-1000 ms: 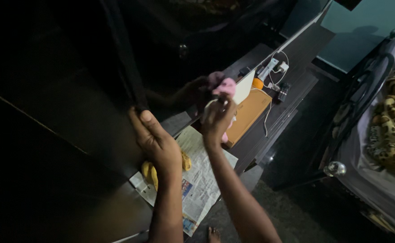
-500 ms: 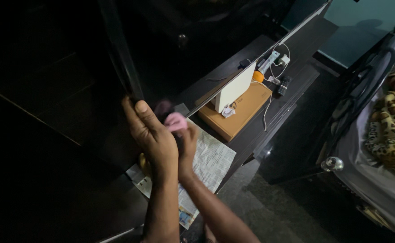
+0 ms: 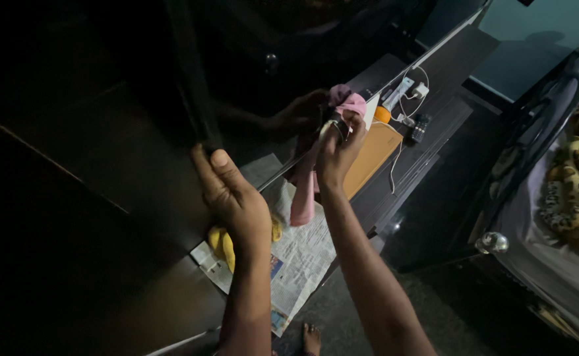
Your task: The person wipes the front and edges of a flat-screen TV with a pink cloth, then cleans a white router and a cardboard box on the TV stand. The person uses a pink cloth to wipe the surfaces.
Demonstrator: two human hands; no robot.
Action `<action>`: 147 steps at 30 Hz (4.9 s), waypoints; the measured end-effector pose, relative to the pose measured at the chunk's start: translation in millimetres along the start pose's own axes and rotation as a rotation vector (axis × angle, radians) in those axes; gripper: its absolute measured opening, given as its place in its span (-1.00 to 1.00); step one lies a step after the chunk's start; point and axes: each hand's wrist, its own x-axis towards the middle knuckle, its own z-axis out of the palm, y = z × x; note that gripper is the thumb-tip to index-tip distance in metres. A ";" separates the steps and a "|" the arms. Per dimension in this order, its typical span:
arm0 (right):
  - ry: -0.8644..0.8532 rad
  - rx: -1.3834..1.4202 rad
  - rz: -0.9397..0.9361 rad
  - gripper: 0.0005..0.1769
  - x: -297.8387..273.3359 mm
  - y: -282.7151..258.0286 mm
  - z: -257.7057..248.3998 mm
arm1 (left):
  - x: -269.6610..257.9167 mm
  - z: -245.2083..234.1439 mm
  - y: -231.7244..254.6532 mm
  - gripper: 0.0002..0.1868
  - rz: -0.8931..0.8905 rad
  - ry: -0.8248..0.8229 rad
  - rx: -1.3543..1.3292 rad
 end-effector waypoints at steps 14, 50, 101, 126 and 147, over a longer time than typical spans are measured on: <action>-0.098 0.137 -0.203 -0.61 -54.7 -155.7 -1.9 | 4.3 -0.8 8.7 -0.44 -0.056 -0.013 0.013; -0.304 0.460 -0.345 -0.64 46.8 -269.3 -68.5 | 1.7 -19.0 79.4 -0.43 0.070 0.138 -0.012; -1.116 -0.838 -0.608 -0.26 355.3 -540.2 8.0 | 116.2 92.6 286.6 -0.06 0.425 -0.374 -0.386; -0.638 -0.301 -0.474 -0.01 413.1 -397.6 -89.7 | 119.5 162.0 295.4 -0.43 0.420 -0.341 -0.100; -1.170 -0.674 -0.617 -0.57 482.1 -444.3 -6.2 | 223.3 92.2 365.6 -0.87 0.998 0.425 0.668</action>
